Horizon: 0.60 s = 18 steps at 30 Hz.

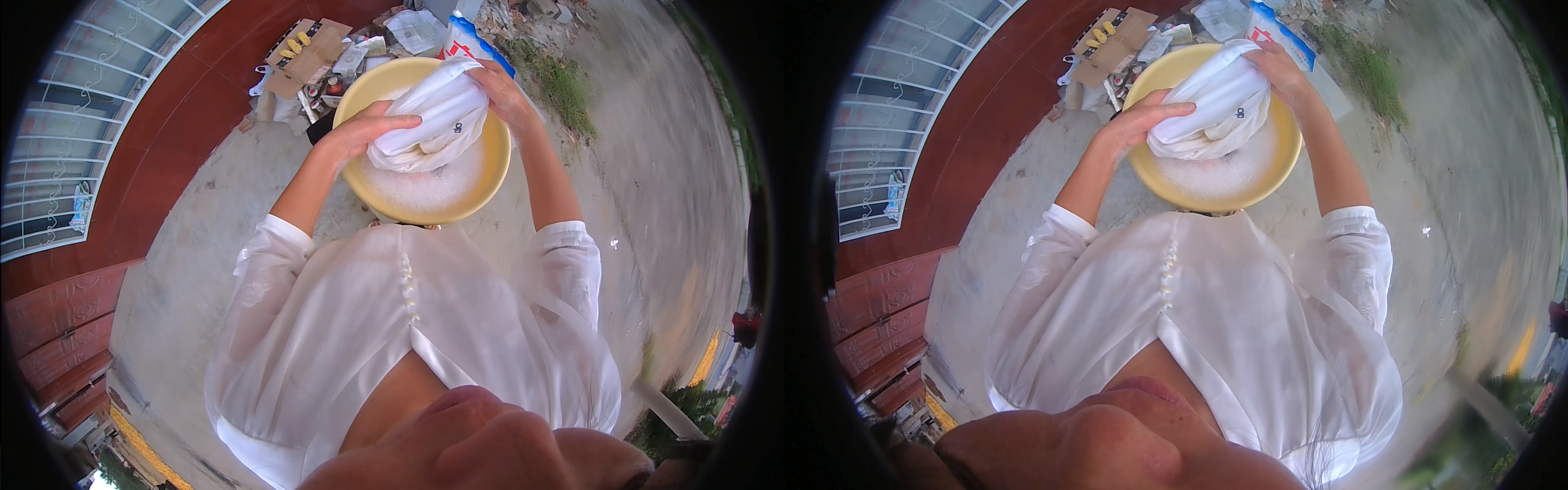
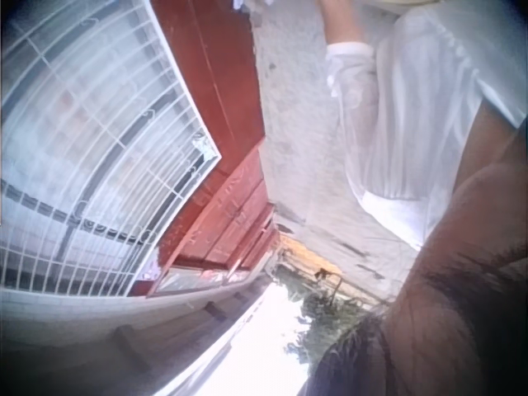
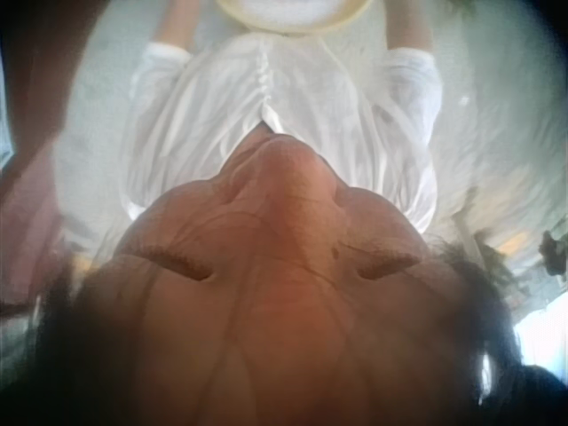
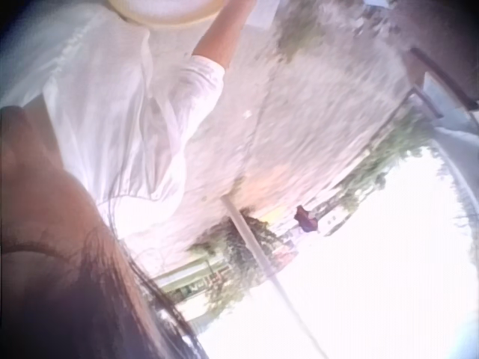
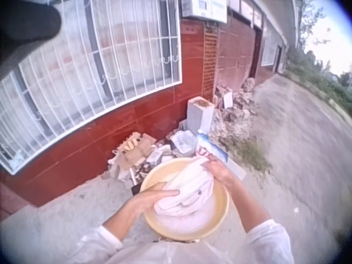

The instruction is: The person washes clothes in a basin by scrubbing them by hand in soapy water.

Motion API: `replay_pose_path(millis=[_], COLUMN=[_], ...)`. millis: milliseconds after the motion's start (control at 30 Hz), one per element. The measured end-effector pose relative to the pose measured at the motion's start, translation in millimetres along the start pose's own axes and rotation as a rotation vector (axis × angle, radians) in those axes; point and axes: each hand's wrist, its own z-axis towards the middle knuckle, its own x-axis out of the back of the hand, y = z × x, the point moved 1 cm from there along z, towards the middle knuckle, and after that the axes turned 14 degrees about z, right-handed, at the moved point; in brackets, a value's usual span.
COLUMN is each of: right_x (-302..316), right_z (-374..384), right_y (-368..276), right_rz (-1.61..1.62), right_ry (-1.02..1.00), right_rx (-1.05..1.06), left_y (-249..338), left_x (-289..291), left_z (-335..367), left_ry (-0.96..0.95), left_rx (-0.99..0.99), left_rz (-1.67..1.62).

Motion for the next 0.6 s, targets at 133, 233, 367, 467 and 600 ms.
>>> replay_pose_path(millis=[133, 233, 367, 467, 600], right_x=[2.9, 12.1, 20.8, -9.2, -39.1], right_z=[45.8, 34.8, 0.9, -42.0, -50.8], right_y=[9.8, 40.2, 71.2, 76.5, 85.0], right_rz=[-0.417, -0.924, -0.905, -0.388, -0.629], right_ry=[-0.37, -0.331, -0.09, -0.255, -0.127], right_rx=[0.204, 0.306, 0.191, 0.193, 0.405], left_y=[-29.6, -12.6, -34.8, -29.8, -14.6], left_x=[-4.1, -19.5, -5.6, 2.8, 12.6], left_z=[5.9, -5.6, -0.7, -4.2, 1.3], left_ry=[-0.078, -0.001, 0.103, 0.12, 0.041], left_rx=[0.077, 0.147, 0.072, -0.05, -0.159], left_rz=[0.353, 0.018, -0.438, -0.483, -0.652])
